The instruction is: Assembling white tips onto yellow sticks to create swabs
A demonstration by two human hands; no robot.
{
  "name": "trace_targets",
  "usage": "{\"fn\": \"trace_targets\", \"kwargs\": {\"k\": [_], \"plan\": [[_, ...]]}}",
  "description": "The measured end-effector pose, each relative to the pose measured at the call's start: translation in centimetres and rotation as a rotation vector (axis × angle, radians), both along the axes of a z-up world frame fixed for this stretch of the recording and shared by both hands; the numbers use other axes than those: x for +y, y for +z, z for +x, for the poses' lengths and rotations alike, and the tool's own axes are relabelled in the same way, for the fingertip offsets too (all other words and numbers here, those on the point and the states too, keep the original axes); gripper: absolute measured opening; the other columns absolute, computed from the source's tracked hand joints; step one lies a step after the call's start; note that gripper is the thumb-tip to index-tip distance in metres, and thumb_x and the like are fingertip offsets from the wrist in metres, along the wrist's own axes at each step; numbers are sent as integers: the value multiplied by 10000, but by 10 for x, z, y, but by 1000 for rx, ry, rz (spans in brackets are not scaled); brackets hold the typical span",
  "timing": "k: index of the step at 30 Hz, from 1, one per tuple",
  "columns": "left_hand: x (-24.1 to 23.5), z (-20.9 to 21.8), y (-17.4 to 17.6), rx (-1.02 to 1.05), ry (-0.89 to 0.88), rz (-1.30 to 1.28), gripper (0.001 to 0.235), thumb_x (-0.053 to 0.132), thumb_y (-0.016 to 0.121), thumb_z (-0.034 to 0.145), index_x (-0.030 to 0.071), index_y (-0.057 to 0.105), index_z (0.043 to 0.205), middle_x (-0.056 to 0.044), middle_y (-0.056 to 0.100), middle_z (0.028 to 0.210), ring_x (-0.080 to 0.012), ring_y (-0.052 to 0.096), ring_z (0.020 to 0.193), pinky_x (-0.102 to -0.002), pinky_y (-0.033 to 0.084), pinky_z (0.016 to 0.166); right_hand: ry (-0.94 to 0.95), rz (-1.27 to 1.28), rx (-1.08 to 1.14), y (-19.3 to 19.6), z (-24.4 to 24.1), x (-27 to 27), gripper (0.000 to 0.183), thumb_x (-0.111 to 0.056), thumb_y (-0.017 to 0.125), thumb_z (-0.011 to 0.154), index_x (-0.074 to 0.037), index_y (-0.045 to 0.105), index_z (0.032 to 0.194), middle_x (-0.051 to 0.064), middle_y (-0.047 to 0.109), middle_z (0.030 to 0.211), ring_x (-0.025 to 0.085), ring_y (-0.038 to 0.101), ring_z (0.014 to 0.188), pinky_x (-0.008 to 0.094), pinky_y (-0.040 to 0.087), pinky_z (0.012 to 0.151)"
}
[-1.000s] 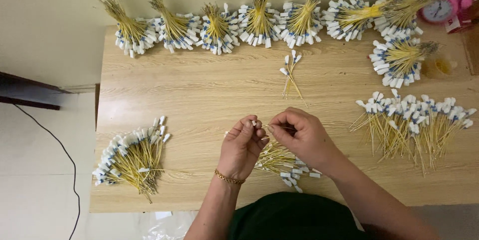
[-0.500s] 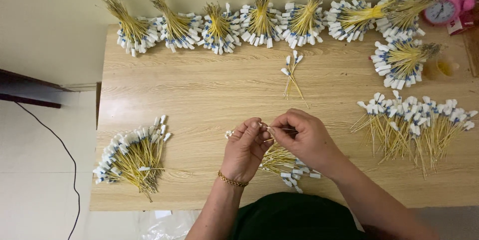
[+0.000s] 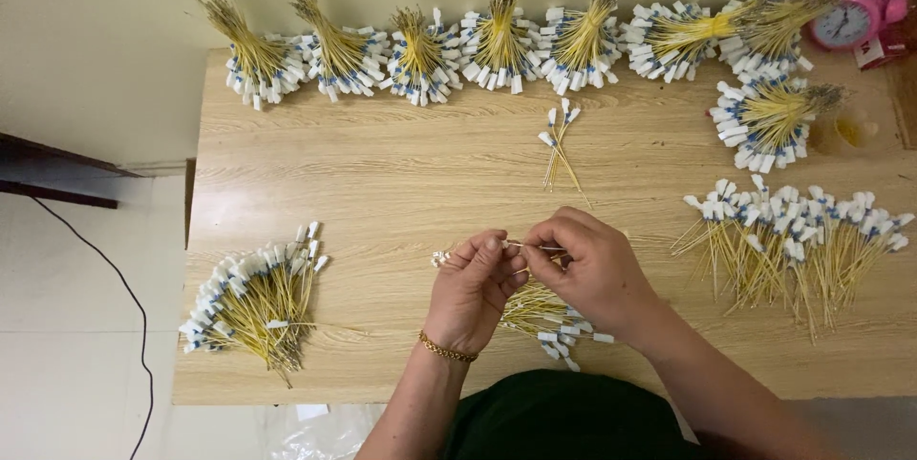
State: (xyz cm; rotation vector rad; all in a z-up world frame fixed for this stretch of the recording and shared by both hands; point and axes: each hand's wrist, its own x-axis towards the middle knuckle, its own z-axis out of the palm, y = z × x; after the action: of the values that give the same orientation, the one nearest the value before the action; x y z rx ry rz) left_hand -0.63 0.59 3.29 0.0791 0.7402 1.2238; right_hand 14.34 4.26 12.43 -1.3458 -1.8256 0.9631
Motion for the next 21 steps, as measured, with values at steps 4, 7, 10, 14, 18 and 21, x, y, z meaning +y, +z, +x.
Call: {"fn": "trace_targets", "kwargs": {"k": [4, 7, 10, 14, 18, 21], "plan": [[-1, 0, -2, -5, -7, -10, 161, 153, 631, 925, 53, 669, 1045, -130, 739, 901, -230, 734, 816, -349, 618, 742, 21, 62, -13, 0, 0, 0, 36, -79, 722, 820, -94, 696, 800, 51, 605, 668, 170, 623, 583, 261, 512, 507], [-1, 0, -3, 21, -28, -18, 158, 176, 653, 911, 70, 673, 1026, -111, 739, 895, -213, 731, 805, -329, 612, 735, 94, 191, -74, -3, 2, 1, 68, -35, 703, 813, -82, 656, 799, 80, 576, 660, 245, 632, 600, 305, 519, 524], [-1, 1, -4, 15, -28, -17, 146, 168, 644, 917, 66, 676, 1017, -117, 737, 888, -219, 731, 799, -339, 612, 735, 90, 301, -144, 1, 2, 1, 81, -60, 703, 807, -121, 658, 779, 20, 576, 651, 196, 639, 599, 267, 526, 531], [-1, 2, -9, 32, -18, -14, 137, 148, 633, 927, 47, 672, 1011, -132, 732, 880, -230, 732, 789, -346, 615, 727, 110, 475, -236, -1, 2, 2, 123, -64, 688, 816, -158, 626, 767, -8, 546, 647, 179, 618, 593, 254, 515, 544], [-1, 3, -14, 79, -8, -4, 127, 141, 628, 929, 33, 657, 991, -149, 724, 874, -244, 731, 799, -334, 606, 724, 135, 506, -234, -5, 0, 4, 136, -49, 690, 804, -143, 605, 755, 23, 519, 629, 226, 606, 579, 288, 506, 540], [-3, 3, -13, 92, -1, 4, 119, 130, 622, 935, 27, 653, 987, -176, 708, 831, -264, 728, 782, -346, 611, 724, 112, 534, -257, -3, -3, 4, 141, -88, 688, 823, -171, 599, 753, -21, 512, 639, 175, 596, 582, 246, 501, 560]]}}
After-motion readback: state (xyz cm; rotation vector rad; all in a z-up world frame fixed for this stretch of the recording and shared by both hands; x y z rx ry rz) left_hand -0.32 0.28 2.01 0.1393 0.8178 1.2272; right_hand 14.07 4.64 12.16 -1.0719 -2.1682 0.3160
